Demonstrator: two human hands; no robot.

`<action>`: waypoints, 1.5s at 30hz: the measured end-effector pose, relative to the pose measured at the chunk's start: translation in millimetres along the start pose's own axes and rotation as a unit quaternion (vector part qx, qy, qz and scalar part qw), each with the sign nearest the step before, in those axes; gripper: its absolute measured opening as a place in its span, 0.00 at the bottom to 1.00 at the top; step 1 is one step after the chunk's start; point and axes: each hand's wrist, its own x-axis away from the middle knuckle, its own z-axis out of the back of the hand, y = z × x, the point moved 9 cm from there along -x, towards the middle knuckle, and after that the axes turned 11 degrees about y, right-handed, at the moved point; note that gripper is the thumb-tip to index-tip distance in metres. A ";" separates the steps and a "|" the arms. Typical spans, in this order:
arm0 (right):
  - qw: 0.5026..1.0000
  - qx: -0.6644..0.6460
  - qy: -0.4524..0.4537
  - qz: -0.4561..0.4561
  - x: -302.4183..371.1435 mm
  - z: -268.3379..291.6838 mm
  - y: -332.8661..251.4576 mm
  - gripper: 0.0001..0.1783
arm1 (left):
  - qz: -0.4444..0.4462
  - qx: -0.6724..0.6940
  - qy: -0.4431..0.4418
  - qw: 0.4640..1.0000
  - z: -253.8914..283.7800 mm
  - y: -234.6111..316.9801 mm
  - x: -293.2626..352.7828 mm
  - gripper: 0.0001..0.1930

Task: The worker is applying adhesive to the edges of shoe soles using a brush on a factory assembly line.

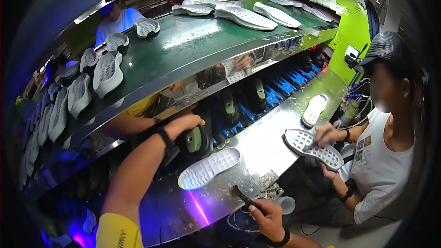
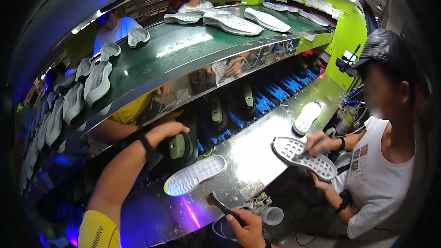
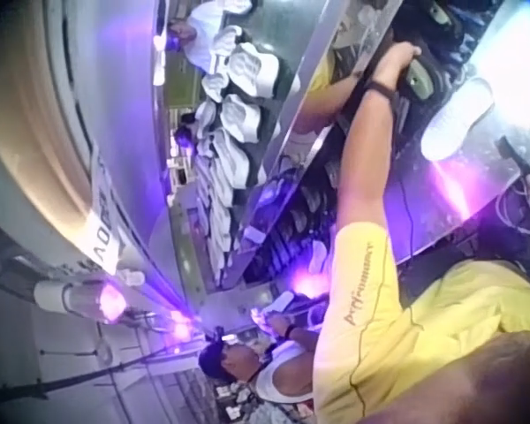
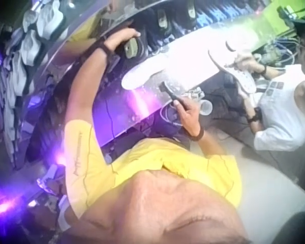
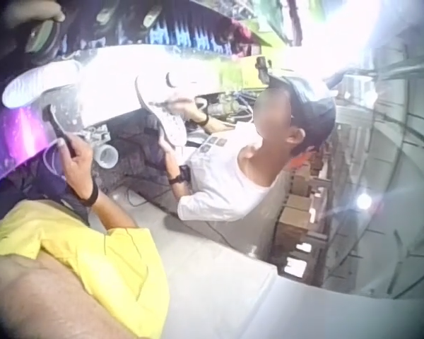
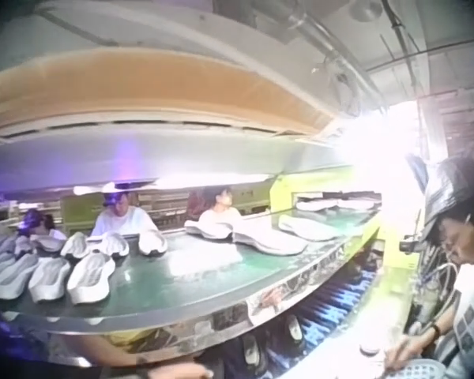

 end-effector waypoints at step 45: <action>0.992 -0.018 -0.097 0.078 71.2 -72.4 -29.3 0.19 | 0.164 0.022 0.226 0.960 145.5 -199.0 526.4 0.23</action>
